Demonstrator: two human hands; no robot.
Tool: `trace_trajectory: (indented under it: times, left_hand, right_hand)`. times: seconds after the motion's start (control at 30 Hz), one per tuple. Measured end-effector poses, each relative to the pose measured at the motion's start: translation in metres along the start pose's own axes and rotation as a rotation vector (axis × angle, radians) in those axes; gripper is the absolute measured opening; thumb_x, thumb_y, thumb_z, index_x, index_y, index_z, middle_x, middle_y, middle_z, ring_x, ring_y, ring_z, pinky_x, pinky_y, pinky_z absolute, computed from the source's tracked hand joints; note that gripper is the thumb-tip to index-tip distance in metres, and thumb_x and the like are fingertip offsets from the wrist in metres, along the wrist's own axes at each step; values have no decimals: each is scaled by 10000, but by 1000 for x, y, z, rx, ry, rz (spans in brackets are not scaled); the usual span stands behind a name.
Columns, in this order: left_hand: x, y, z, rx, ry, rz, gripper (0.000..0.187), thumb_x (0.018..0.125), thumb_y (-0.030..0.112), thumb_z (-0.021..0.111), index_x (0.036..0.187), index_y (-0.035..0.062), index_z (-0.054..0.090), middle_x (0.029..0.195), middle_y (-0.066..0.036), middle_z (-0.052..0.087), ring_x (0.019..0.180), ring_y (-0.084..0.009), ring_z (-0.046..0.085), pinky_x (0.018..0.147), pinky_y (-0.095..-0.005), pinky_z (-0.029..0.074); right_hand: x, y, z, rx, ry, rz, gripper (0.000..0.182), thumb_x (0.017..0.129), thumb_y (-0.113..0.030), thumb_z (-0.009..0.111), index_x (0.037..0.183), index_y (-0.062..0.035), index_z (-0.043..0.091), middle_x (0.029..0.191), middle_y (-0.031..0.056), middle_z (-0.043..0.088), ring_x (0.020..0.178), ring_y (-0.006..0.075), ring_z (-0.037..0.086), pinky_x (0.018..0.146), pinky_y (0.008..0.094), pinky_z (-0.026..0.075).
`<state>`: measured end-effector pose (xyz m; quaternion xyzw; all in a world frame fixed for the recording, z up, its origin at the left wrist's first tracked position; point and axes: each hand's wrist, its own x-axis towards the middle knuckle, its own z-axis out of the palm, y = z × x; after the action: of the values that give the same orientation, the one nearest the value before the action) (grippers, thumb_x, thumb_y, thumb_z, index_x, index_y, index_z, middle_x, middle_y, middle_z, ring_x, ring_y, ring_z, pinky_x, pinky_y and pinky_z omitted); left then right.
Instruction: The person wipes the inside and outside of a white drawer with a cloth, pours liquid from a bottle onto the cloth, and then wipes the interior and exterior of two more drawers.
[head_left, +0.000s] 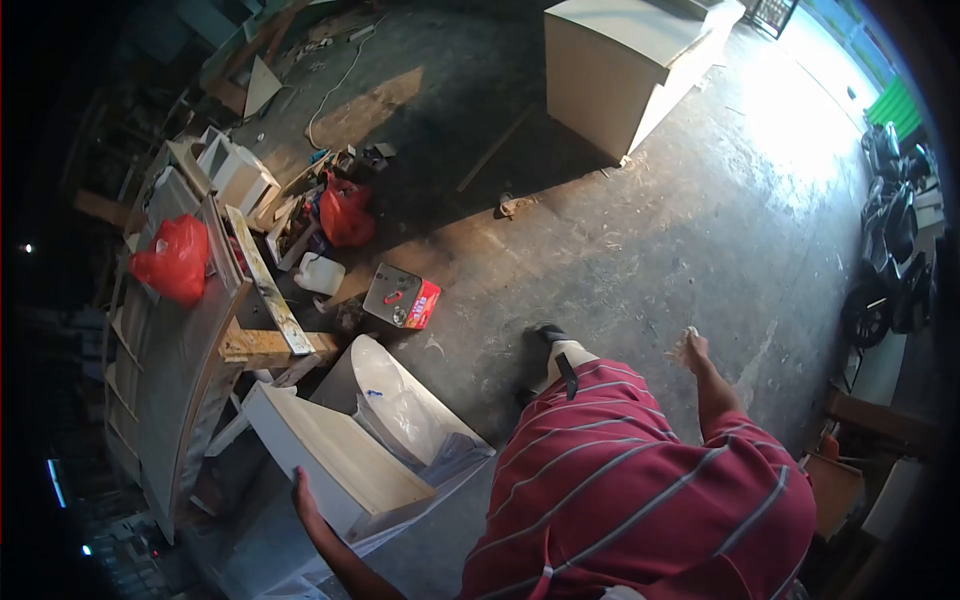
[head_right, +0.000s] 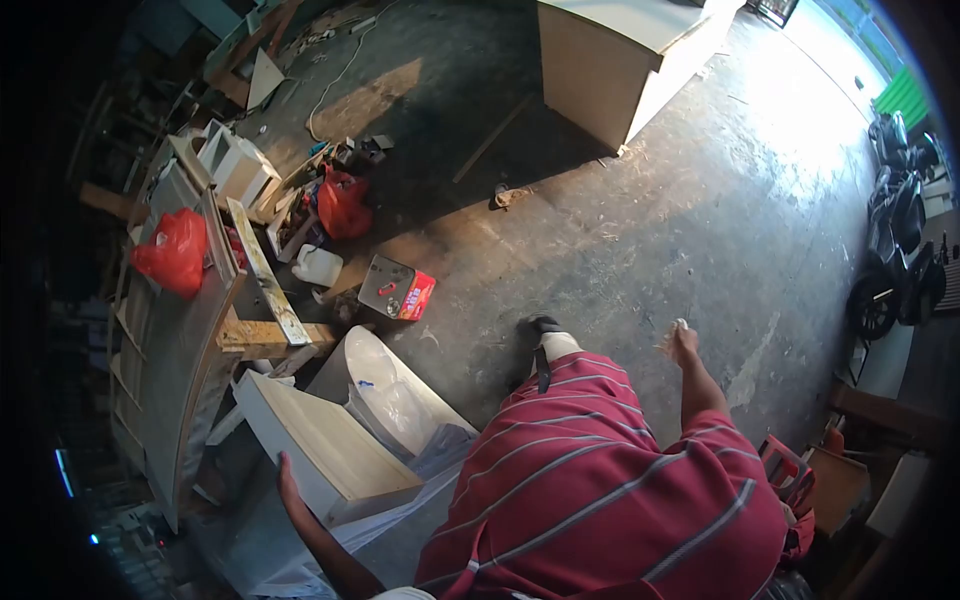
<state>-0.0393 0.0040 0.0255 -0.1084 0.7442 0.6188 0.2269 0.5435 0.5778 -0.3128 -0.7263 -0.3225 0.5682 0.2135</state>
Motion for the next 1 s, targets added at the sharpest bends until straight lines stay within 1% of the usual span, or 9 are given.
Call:
trace_trajectory:
  times: [0.37, 0.47, 0.53, 0.6, 0.63, 0.7, 0.87, 0.97, 1.0]
  left_hand:
    - [-44, 51, 218, -61, -66, 120, 705, 859, 527, 516, 1281, -27, 404, 1289, -147, 452, 1136, -266, 460, 977, -360, 346]
    - [-53, 64, 305, -65, -98, 137, 708, 857, 528, 519, 1281, -27, 404, 1293, -150, 448, 1137, -269, 460, 976, -361, 347]
    - [-53, 79, 364, -58, -145, 157, 710, 856, 528, 521, 1282, -27, 403, 1295, -151, 446, 1138, -270, 460, 975, -362, 348]
    - [-77, 103, 448, -63, -145, 178, 714, 847, 523, 530, 1282, -28, 401, 1290, -169, 440, 1125, -292, 468, 956, -376, 369]
    - [-73, 111, 481, -65, -158, 182, 714, 847, 523, 530, 1282, -28, 401, 1290, -169, 440, 1125, -292, 468, 956, -376, 369]
    - [-61, 128, 540, -142, -274, 107, 702, 851, 510, 528, 1280, -29, 393, 1262, -163, 463, 1106, -296, 474, 935, -382, 383]
    - [-136, 180, 759, -156, -313, 178, 567, 875, 448, 490, 1243, 19, 446, 1186, -133, 509, 1039, -261, 522, 903, -353, 412]
    - [-77, 181, 833, -180, -486, 267, 544, 873, 432, 491, 1238, 30, 461, 1180, -125, 510, 1054, -259, 514, 914, -351, 403]
    - [-64, 180, 856, -129, -369, 374, 524, 868, 413, 497, 1216, 22, 480, 1161, -121, 518, 1048, -259, 515, 926, -350, 393]
  right_hand:
    - [80, -55, -157, 285, 264, 79, 580, 780, -559, 570, 1047, -45, 604, 948, 118, 567, 782, 236, 580, 669, 405, 516]
    - [128, -106, -177, 323, 147, 49, 529, 780, -563, 578, 955, -65, 611, 843, 71, 564, 708, 216, 577, 661, 416, 522]
    - [166, -149, -178, 305, -289, -23, 381, 791, -481, 625, 740, -111, 549, 644, 6, 511, 536, 168, 539, 516, 418, 492]
    - [121, -249, -139, 94, -201, -59, 325, 824, -412, 615, 728, -105, 572, 592, 11, 498, 488, 163, 519, 445, 376, 449]
    - [163, -240, -112, -23, -203, -545, 307, 860, -360, 575, 730, -82, 591, 560, 2, 490, 459, 148, 504, 427, 329, 434]
    - [153, -313, -78, 126, -483, -193, 298, 862, -334, 572, 791, -48, 609, 597, 6, 528, 493, 143, 526, 443, 299, 440]
    - [194, -424, 22, -119, -687, -522, 412, 818, -405, 608, 901, -4, 657, 739, 74, 646, 613, 157, 609, 564, 308, 491]
    - [205, -492, 51, -122, -703, -520, 445, 820, -452, 592, 886, -18, 663, 752, 81, 648, 641, 158, 624, 566, 307, 493]
    - [214, -517, 49, -130, -698, -511, 445, 820, -452, 592, 886, -18, 663, 752, 81, 648, 641, 158, 624, 566, 307, 493]
